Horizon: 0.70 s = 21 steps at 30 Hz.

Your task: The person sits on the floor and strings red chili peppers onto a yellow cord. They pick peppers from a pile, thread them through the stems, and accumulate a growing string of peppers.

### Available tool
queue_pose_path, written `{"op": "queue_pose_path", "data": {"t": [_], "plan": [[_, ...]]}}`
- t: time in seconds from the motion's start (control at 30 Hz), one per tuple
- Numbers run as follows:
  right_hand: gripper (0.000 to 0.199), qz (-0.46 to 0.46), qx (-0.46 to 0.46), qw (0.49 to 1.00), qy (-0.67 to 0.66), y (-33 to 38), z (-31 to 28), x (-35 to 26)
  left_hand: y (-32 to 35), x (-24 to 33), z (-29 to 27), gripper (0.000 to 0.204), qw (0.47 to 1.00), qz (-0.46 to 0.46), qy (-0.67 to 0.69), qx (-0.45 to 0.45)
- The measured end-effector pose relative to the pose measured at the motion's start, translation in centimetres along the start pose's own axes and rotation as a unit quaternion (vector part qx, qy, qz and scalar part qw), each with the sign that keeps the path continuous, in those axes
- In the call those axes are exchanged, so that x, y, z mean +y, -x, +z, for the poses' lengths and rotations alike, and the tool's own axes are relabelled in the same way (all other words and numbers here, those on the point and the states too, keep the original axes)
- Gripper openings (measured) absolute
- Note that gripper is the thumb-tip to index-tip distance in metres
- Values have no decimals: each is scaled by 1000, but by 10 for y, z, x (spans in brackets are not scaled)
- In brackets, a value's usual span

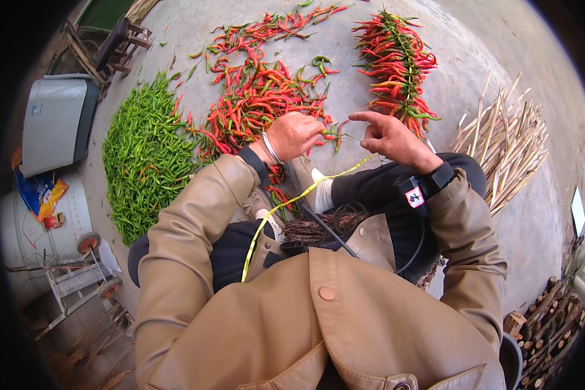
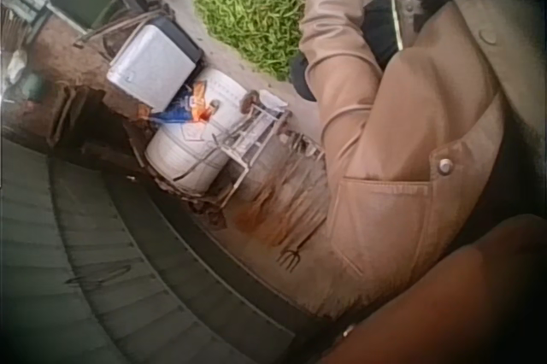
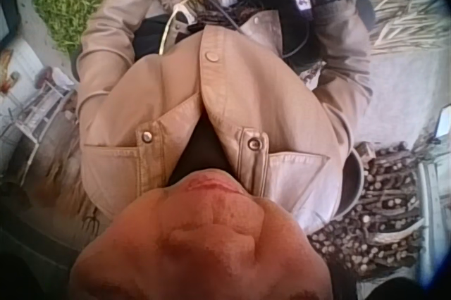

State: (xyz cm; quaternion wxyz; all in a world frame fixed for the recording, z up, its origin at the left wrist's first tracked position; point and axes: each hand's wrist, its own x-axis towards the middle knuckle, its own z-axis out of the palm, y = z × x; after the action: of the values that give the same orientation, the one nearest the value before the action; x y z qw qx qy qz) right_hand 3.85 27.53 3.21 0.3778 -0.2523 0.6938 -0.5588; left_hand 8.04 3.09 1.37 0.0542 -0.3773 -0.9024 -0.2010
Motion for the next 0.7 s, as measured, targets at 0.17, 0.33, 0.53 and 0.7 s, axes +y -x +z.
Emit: {"op": "queue_pose_path", "data": {"t": [0.17,0.33,0.53,0.7], "plan": [[39,-44,-7,999,-4,-1,-3,7,-2,36,28,21,801,-318,502,-69],[21,30,-24,997,72,4,-4,-7,-12,38,7,24,810,-274,508,-106],[9,-129,-166,972,107,37,0,-32,-6,28,-51,23,817,-93,475,-313],[20,-136,137,981,32,113,-94,-36,35,-3,-110,26,749,-419,470,-206]]}}
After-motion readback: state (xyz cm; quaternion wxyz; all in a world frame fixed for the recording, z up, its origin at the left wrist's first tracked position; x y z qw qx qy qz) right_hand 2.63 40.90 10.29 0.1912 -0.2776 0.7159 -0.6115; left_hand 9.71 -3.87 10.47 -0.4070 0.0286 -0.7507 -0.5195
